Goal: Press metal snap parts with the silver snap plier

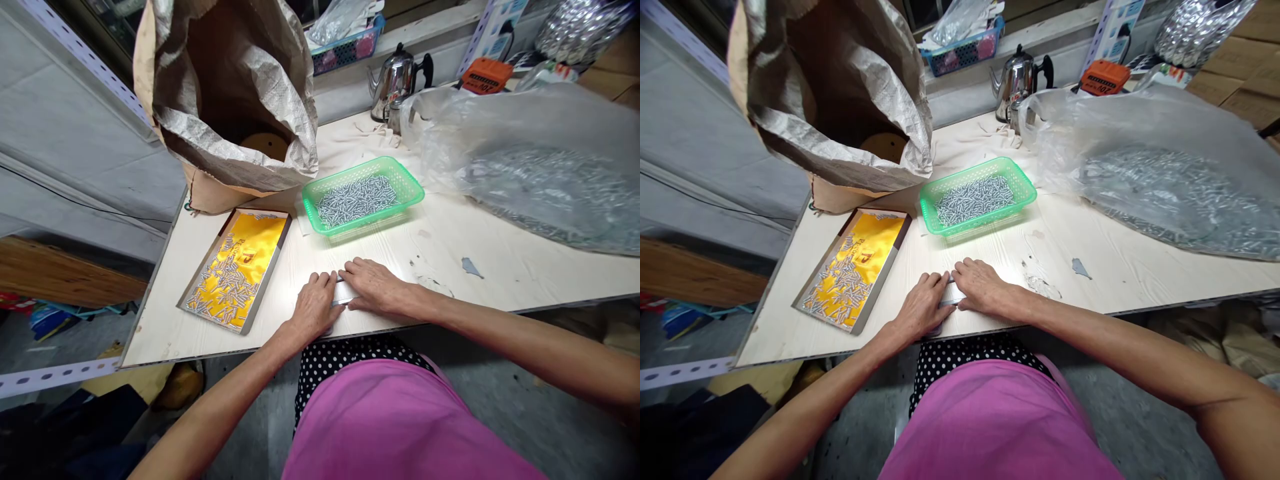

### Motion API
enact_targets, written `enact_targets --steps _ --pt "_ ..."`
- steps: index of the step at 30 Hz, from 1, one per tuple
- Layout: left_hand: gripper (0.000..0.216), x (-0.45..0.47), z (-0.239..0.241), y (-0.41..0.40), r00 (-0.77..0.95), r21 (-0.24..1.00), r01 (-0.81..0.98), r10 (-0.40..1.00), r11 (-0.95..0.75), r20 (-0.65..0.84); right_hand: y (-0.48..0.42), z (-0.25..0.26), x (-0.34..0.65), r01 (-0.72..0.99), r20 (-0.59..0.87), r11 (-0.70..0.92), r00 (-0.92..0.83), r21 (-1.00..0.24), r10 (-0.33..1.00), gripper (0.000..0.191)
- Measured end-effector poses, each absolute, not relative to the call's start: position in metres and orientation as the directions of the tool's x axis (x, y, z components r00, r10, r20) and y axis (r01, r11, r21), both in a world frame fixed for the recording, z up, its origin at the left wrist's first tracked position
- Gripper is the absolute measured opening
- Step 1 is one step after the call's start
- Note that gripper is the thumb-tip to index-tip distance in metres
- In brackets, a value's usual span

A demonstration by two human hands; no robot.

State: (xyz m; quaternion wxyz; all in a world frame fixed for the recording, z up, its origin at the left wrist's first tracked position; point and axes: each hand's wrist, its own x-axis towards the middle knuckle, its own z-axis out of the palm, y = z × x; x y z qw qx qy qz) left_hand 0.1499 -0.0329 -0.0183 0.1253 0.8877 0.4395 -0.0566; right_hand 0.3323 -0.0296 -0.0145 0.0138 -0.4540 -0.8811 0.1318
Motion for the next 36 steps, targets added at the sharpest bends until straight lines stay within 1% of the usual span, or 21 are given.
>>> enact_targets --steps 3,5,7,10,12,13,14,16,17,18,19,20,22,23,24,26,29,33,36 --pt "0.04 0.15 -0.017 -0.033 0.621 0.158 0.784 0.756 -0.601 -0.206 -0.03 -0.015 0.327 0.801 -0.11 0.566 -0.591 -0.194 0.799 0.026" --pt "0.027 0.15 -0.017 -0.035 0.612 0.156 0.791 0.765 -0.592 -0.202 -0.032 -0.02 0.325 0.799 -0.115 0.571 -0.595 -0.191 0.795 0.017" --pt "0.021 0.151 -0.018 -0.036 0.599 0.158 0.801 0.774 -0.578 -0.205 -0.035 -0.026 0.324 0.791 -0.115 0.575 -0.604 -0.207 0.789 0.015" --pt "0.019 0.153 -0.017 -0.036 0.591 0.161 0.807 0.778 -0.569 -0.214 -0.038 -0.033 0.324 0.778 -0.101 0.582 -0.615 -0.235 0.782 0.02" --pt "0.019 0.153 -0.016 -0.036 0.583 0.16 0.812 0.786 -0.561 -0.203 -0.037 -0.034 0.327 0.776 -0.073 0.582 -0.613 -0.241 0.787 0.019" --pt "0.023 0.152 -0.017 -0.036 0.574 0.161 0.818 0.797 -0.552 -0.187 -0.035 -0.035 0.329 0.777 -0.049 0.58 -0.607 -0.246 0.793 0.02" --pt "0.029 0.151 -0.018 -0.038 0.558 0.164 0.829 0.814 -0.535 -0.163 -0.033 -0.035 0.332 0.775 -0.022 0.578 -0.603 -0.256 0.798 0.024" --pt "0.046 0.149 -0.023 -0.046 0.519 0.175 0.848 0.851 -0.499 -0.087 -0.029 -0.035 0.338 0.755 0.032 0.592 -0.609 -0.282 0.792 0.046" --pt "0.05 0.148 -0.028 -0.052 0.507 0.181 0.851 0.861 -0.493 -0.041 -0.027 -0.037 0.34 0.737 0.054 0.608 -0.623 -0.295 0.781 0.057" --pt "0.051 0.146 -0.033 -0.058 0.507 0.187 0.847 0.862 -0.498 0.004 -0.025 -0.038 0.343 0.717 0.071 0.627 -0.639 -0.303 0.766 0.063" --pt "0.05 0.146 -0.039 -0.066 0.518 0.193 0.835 0.854 -0.516 0.043 -0.023 -0.04 0.345 0.7 0.086 0.645 -0.654 -0.309 0.751 0.063" --pt "0.05 0.145 -0.044 -0.074 0.538 0.201 0.817 0.84 -0.541 0.073 -0.021 -0.042 0.346 0.689 0.099 0.654 -0.661 -0.312 0.744 0.056" --pt "0.048 0.145 -0.054 -0.088 0.579 0.23 0.777 0.808 -0.586 0.104 -0.014 -0.046 0.347 0.705 0.1 0.64 -0.644 -0.305 0.758 0.032" --pt "0.047 0.145 -0.057 -0.093 0.59 0.252 0.762 0.8 -0.597 0.112 -0.01 -0.047 0.346 0.728 0.092 0.62 -0.624 -0.292 0.776 0.024" --pt "0.045 0.145 -0.059 -0.097 0.593 0.275 0.752 0.797 -0.599 0.117 -0.006 -0.049 0.344 0.753 0.086 0.596 -0.599 -0.277 0.796 0.021" --pt "0.042 0.146 -0.06 -0.1 0.586 0.321 0.739 0.8 -0.592 0.127 0.005 -0.052 0.34 0.788 0.098 0.558 -0.553 -0.262 0.827 0.021" --pt "0.042 0.145 -0.062 -0.098 0.56 0.368 0.736 0.816 -0.569 0.141 0.017 -0.056 0.333 0.786 0.157 0.549 -0.527 -0.285 0.835 0.019" --pt "0.038 0.145 -0.066 -0.099 0.563 0.344 0.734 0.808 -0.585 0.173 0.023 -0.051 0.319 0.783 0.177 0.572 -0.544 -0.243 0.82 0.018" --pt "0.031 0.144 -0.053 -0.099 0.581 0.329 0.726 0.795 -0.604 0.177 0.019 -0.029 0.3 0.733 0.243 0.635 -0.588 -0.243 0.772 0.018"
